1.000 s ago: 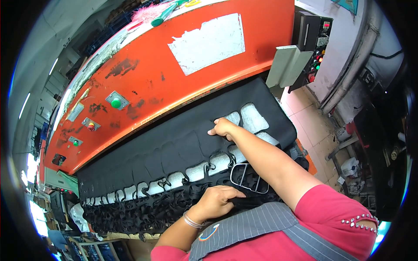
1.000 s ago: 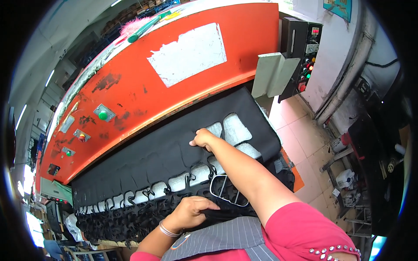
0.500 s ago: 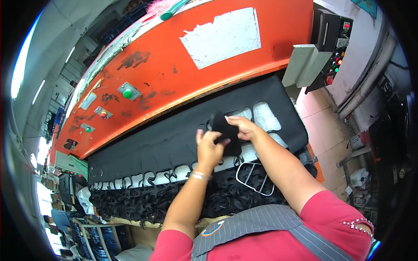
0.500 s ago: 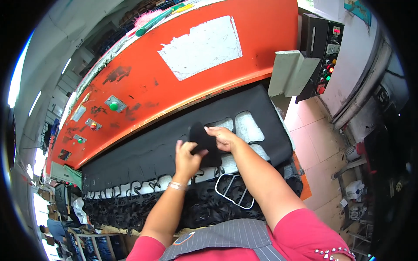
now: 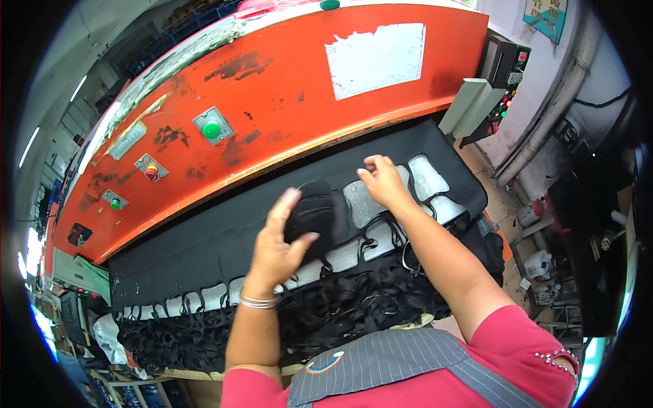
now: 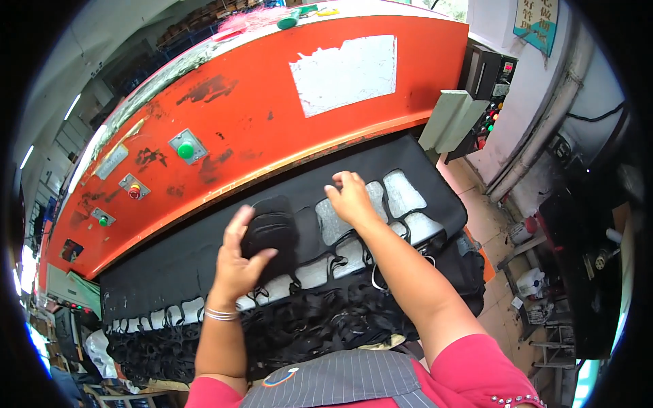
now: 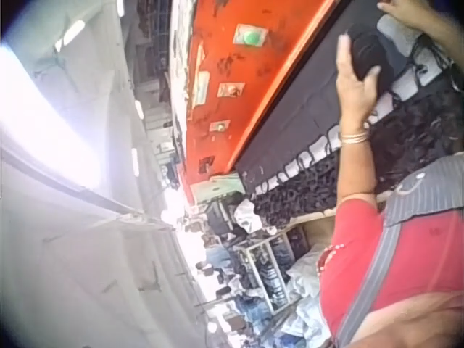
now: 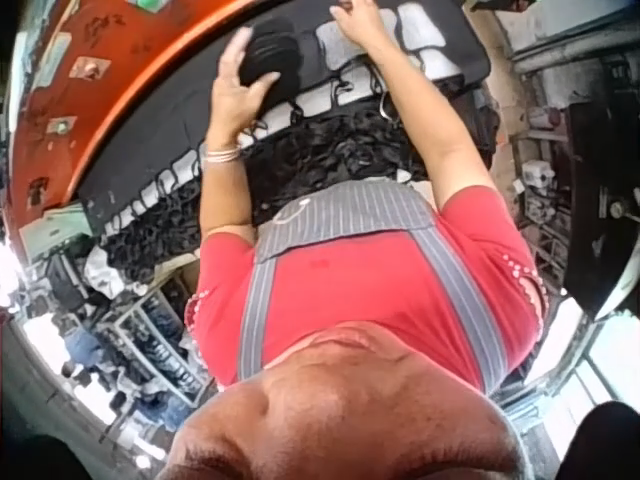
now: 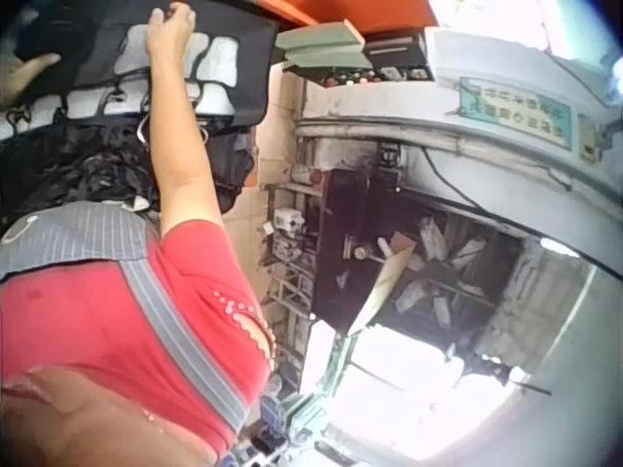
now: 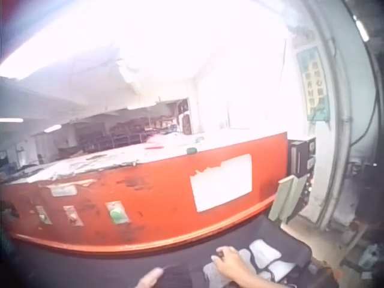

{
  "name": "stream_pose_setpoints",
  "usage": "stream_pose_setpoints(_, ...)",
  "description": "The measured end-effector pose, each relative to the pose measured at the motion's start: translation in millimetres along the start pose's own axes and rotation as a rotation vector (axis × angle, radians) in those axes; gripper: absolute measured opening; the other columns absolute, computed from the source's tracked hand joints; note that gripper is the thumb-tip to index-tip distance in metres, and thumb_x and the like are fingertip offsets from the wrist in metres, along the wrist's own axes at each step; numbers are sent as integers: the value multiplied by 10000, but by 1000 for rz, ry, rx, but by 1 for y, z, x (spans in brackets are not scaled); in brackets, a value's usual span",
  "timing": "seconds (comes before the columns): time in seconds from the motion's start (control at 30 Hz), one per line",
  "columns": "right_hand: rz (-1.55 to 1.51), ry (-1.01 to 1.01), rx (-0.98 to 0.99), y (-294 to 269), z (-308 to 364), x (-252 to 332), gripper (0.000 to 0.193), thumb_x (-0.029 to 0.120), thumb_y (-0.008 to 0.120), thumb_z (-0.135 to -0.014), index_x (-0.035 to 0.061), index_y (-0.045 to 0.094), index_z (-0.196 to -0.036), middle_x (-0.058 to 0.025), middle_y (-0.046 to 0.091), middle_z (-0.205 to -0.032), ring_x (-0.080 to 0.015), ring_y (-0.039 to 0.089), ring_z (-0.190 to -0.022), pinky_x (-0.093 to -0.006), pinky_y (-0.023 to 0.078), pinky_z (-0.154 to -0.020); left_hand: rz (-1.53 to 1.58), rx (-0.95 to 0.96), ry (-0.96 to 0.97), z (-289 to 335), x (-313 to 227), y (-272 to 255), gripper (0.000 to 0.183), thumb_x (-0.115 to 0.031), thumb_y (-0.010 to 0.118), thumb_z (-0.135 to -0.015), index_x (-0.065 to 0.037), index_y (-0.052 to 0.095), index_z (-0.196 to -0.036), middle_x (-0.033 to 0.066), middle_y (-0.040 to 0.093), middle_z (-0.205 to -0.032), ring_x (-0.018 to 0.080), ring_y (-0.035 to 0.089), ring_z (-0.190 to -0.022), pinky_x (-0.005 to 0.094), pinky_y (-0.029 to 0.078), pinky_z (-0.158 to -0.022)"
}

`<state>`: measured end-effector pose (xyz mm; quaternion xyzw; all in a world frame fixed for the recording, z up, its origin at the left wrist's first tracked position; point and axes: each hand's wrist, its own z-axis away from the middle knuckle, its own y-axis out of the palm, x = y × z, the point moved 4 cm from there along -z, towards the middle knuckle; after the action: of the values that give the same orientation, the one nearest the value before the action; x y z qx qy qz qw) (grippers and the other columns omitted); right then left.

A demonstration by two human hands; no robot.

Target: Using a hydraulic press and metal dies to cut out shoe upper components from sheets of material.

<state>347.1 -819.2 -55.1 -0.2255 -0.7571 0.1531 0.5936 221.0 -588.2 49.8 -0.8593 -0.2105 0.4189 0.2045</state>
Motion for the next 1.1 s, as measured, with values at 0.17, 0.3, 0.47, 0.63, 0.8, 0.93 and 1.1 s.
stream_pose_setpoints(0.17,91,665,538,65,25,34,625,393,711,-826,-107,555,-1167,-200,637,-1049,-273,656,-862,-376,548,-688,-463,494,-57,31,62,-49,792,127,612,-591,-106,510,-1341,80,647,-919,313,576,-906,381,434,-868)
stream_pose_setpoints(0.3,-112,663,618,93,33,20,646,488,642,-867,-107,594,-1112,-235,656,-1058,-288,675,-826,-408,539,-635,-672,771,97,47,91,-37,217,-29,611,-699,-120,721,-862,52,623,-903,253,588,-966,392,407,-938)
stream_pose_setpoints(0.47,-802,863,433,110,40,7,687,604,505,-926,-34,563,-1172,-139,644,-975,-175,596,-769,-384,466,-665,-694,694,503,0,55,6,187,-102,538,-808,-122,696,-907,78,621,-1121,216,599,-1019,407,355,-1073)
stream_pose_setpoints(0.63,-1016,809,481,109,58,7,705,713,360,-912,63,551,-1106,-55,618,-799,-140,537,-631,-283,389,-506,-580,675,479,-4,67,49,267,-119,515,-851,-97,604,-1101,72,636,-1133,217,619,-974,375,375,-1029)
stream_pose_setpoints(0.8,-826,864,396,109,56,-4,686,642,457,-924,2,585,-1135,-139,652,-870,-221,568,-649,-353,469,-573,-750,666,520,10,55,29,104,-149,556,-783,-139,649,-736,20,588,-826,215,560,-887,366,391,-929)
stream_pose_setpoints(0.93,149,-116,-113,89,54,43,503,313,703,-812,-58,579,-1128,-267,550,-1162,-420,495,-1126,-468,406,-988,-610,760,465,70,10,-15,124,-142,628,-679,-175,684,-784,-8,542,-794,203,520,-892,405,365,-966)
stream_pose_setpoints(1.1,167,253,346,133,44,78,615,346,725,-806,-81,552,-1212,-305,564,-1201,-418,536,-1152,-445,444,-981,-328,675,184,79,-29,-62,401,-20,711,-512,-165,696,-885,-20,611,-941,232,517,-1097,478,281,-1054)
